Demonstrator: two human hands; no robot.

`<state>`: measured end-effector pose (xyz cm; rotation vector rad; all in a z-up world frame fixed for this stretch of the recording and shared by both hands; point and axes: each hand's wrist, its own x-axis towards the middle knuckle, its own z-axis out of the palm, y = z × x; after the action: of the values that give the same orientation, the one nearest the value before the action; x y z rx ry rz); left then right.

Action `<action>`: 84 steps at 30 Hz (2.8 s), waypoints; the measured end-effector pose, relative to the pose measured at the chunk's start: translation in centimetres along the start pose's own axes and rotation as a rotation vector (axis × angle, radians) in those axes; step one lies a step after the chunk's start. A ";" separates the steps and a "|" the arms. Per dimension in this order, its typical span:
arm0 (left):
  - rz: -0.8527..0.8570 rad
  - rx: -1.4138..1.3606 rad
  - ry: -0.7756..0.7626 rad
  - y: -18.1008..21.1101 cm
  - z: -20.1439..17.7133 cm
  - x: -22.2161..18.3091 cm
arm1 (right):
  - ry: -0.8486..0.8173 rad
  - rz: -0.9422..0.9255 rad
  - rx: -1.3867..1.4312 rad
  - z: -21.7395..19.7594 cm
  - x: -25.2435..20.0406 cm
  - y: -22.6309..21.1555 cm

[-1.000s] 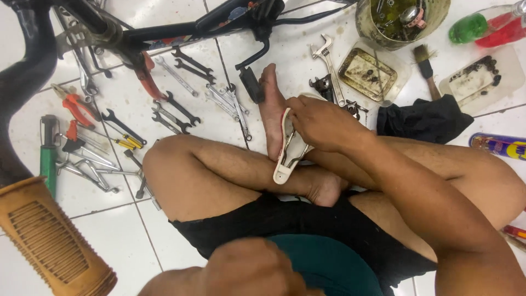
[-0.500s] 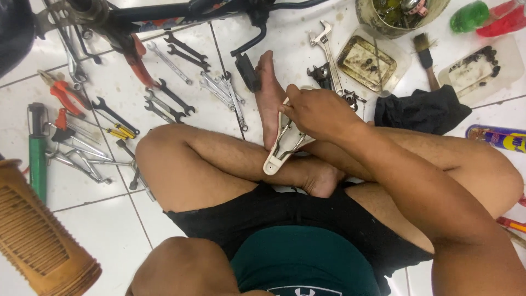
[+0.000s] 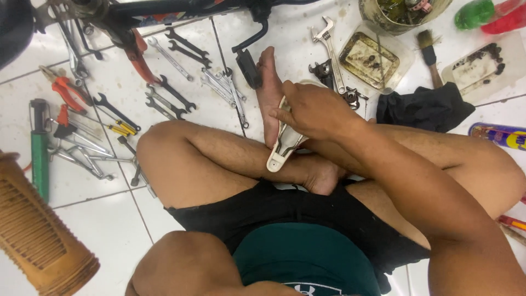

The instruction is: The person is disassembling a bicycle seat by unscrewing various components using a screwdriver and a wrench while sitting on the floor.

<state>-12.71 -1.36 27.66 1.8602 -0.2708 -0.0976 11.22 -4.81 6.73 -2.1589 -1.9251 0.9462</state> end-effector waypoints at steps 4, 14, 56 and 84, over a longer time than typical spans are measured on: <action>0.009 -0.032 -0.038 -2.8 -0.1 2.5 | 0.006 0.041 0.095 0.5 -1.3 0.4; -1.013 -0.061 0.267 -26.9 0.8 4.8 | 0.052 0.004 0.265 -0.1 -1.9 1.7; -0.314 -1.201 0.797 -33.9 7.9 5.0 | 0.357 0.095 0.139 -0.6 -3.5 -1.2; -0.433 -0.609 0.951 -30.9 3.7 6.1 | 0.350 0.041 0.252 -2.5 -3.4 -1.8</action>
<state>-3.33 2.39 -2.42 1.1577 0.7464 0.3697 10.83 -6.81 10.87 -2.0594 -1.5201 0.7122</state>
